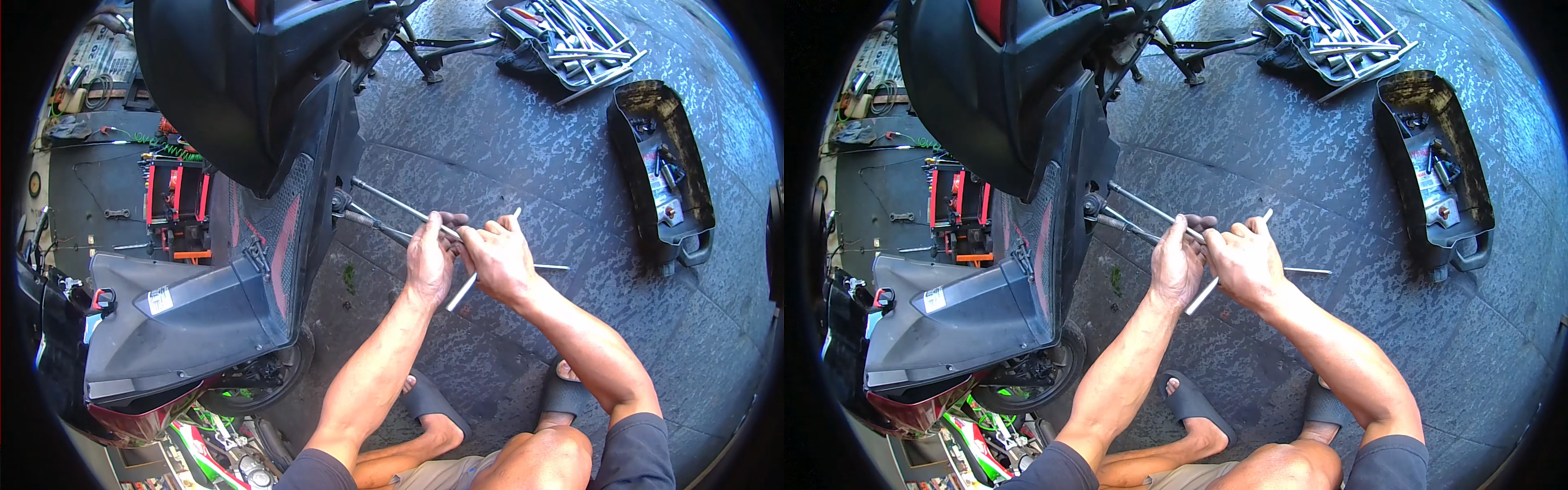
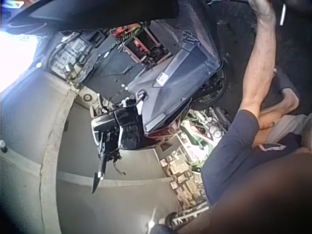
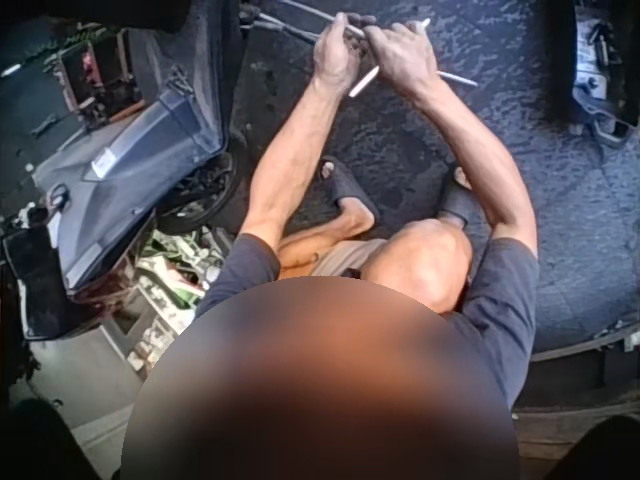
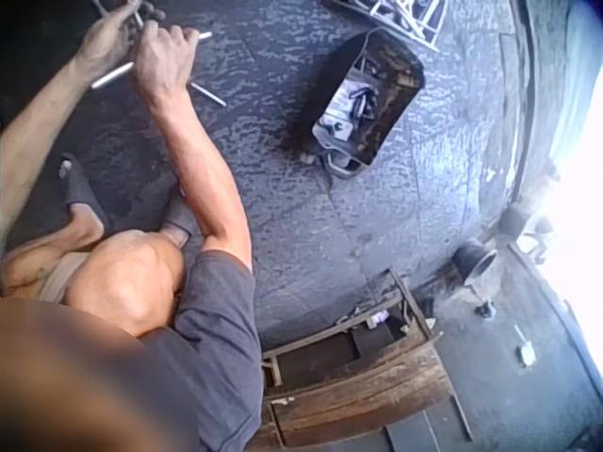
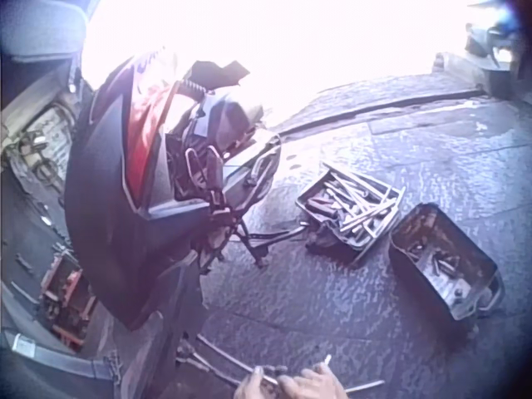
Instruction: Remove and secure motorcycle fairing panels using a T-handle wrench and a screwdriver.
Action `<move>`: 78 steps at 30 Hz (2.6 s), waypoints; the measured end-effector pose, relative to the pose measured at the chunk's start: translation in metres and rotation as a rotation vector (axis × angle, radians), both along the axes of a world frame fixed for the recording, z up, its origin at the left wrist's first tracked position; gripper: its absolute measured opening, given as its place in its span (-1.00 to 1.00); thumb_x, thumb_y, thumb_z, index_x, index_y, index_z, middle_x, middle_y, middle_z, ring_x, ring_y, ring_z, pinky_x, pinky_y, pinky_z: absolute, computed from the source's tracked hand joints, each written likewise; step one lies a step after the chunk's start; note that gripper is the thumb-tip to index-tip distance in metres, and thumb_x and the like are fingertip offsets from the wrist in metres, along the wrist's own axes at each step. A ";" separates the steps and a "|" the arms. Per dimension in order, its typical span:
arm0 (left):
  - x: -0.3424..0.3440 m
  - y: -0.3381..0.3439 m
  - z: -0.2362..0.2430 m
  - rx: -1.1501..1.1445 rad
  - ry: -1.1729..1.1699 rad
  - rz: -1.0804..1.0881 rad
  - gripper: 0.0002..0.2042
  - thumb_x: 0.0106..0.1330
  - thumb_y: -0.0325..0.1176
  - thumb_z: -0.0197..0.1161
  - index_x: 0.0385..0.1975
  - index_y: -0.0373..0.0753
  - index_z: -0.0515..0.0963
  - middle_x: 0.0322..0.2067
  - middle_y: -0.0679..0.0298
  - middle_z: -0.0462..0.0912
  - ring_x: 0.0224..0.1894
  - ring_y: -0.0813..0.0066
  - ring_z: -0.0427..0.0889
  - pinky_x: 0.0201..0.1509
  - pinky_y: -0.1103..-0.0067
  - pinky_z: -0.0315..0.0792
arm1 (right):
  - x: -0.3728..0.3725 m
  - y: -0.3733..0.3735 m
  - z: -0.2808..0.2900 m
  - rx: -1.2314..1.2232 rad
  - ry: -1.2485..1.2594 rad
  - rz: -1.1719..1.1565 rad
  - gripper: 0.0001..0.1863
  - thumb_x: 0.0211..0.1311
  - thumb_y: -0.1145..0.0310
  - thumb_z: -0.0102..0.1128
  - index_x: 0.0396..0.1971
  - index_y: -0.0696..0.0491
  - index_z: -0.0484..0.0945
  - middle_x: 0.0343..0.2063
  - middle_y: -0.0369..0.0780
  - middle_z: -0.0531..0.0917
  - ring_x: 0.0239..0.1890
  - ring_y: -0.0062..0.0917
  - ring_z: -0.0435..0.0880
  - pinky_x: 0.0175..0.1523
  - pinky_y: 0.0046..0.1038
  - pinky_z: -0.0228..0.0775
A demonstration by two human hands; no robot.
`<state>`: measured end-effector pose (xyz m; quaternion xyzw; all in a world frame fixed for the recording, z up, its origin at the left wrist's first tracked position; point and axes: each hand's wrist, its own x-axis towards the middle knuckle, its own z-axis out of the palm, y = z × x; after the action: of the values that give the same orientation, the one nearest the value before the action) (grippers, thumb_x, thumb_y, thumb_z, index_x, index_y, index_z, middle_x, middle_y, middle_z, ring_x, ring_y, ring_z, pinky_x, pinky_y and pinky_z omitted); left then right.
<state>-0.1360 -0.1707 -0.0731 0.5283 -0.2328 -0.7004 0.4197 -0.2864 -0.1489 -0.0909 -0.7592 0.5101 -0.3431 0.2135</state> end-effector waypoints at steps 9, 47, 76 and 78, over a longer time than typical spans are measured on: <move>-0.010 0.007 -0.003 0.147 -0.072 -0.103 -0.65 0.55 -0.11 0.07 -0.26 -0.32 0.56 -0.69 0.50 0.32 -0.60 0.65 0.35 -0.43 0.61 0.37 | -0.024 0.033 0.039 0.774 -0.841 0.620 -0.63 0.47 0.11 0.00 -0.10 0.11 0.60 -0.47 -0.25 0.58 -0.46 -0.57 0.57 -0.26 -0.44 0.51; -0.011 0.000 -0.001 0.021 -0.029 0.070 -0.71 0.52 -0.20 0.15 -0.35 -0.31 0.55 -0.66 0.47 0.28 -0.61 0.66 0.29 -0.44 0.62 0.34 | -0.024 0.025 0.010 0.225 -0.265 -0.149 -0.55 0.11 0.05 0.41 -0.24 0.16 0.68 -0.52 -0.12 0.63 -0.47 -0.27 0.64 -0.24 -0.26 0.53; -0.009 -0.013 0.008 0.021 -0.170 0.049 -0.72 0.53 -0.22 0.12 -0.35 -0.30 0.52 -0.69 0.42 0.34 -0.60 0.58 0.35 -0.42 0.54 0.37 | -0.019 0.001 0.003 1.389 -1.527 -0.294 -0.30 0.57 -0.04 -0.23 -0.63 0.18 0.59 -0.74 -0.22 0.55 -0.70 -0.48 0.49 -0.50 -0.36 0.33; -0.008 -0.016 0.009 0.043 -0.157 0.070 -0.73 0.52 -0.22 0.14 -0.35 -0.31 0.52 -0.69 0.42 0.34 -0.61 0.57 0.35 -0.42 0.53 0.38 | -0.030 0.005 0.006 1.315 -1.304 -0.253 -0.31 0.56 -0.04 -0.22 -0.60 0.19 0.60 -0.72 -0.22 0.56 -0.69 -0.47 0.49 -0.48 -0.36 0.35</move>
<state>-0.1442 -0.1865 -0.0639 0.5984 -0.2312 -0.6467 0.4127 -0.3164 -0.1443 -0.0844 -0.0823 0.4600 -0.3645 0.8054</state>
